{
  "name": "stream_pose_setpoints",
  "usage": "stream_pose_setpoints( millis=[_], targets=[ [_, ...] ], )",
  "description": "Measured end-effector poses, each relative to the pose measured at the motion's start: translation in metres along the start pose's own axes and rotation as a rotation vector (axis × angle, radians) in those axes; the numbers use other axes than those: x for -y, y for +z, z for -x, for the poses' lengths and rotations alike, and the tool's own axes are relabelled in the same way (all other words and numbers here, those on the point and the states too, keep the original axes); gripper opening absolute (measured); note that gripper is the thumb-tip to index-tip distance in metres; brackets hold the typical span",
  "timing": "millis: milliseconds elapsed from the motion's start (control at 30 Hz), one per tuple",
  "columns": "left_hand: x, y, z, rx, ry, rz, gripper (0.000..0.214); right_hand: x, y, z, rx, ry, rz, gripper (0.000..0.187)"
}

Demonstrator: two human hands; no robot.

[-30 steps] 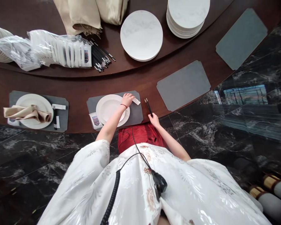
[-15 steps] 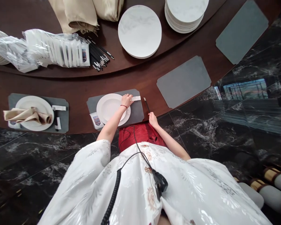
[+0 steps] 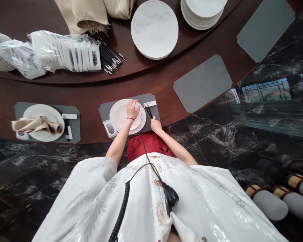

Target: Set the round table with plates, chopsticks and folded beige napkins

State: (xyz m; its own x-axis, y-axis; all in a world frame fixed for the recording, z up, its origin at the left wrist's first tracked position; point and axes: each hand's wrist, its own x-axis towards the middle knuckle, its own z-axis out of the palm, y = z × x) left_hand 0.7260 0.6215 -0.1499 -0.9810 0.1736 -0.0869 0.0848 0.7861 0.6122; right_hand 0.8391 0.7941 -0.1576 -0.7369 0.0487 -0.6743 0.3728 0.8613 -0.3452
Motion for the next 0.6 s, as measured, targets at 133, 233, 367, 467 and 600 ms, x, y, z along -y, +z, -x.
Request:
stream_pose_setpoints(
  millis=[133, 233, 367, 467, 600],
  targets=[
    [0.024, -0.031, 0.041, -0.022, -0.032, 0.05, 0.038, 0.023, 0.014, -0.005, 0.007, 0.078, 0.102, 0.038],
    [0.04, -0.047, 0.062, -0.005, -0.057, 0.079, 0.035, 0.031, 0.021, -0.004, 0.008, 0.114, 0.147, 0.038],
    [0.053, -0.062, 0.075, -0.007, -0.073, 0.115, 0.031, 0.036, 0.023, -0.003, 0.011, 0.121, 0.192, 0.039],
    [0.06, -0.07, 0.074, -0.005, -0.07, 0.132, 0.03, 0.041, 0.022, -0.004, 0.019, 0.14, 0.206, 0.04],
    [0.07, -0.079, 0.065, -0.02, -0.045, 0.129, 0.034, 0.051, 0.019, -0.004, 0.015, 0.161, 0.194, 0.04]
  ],
)
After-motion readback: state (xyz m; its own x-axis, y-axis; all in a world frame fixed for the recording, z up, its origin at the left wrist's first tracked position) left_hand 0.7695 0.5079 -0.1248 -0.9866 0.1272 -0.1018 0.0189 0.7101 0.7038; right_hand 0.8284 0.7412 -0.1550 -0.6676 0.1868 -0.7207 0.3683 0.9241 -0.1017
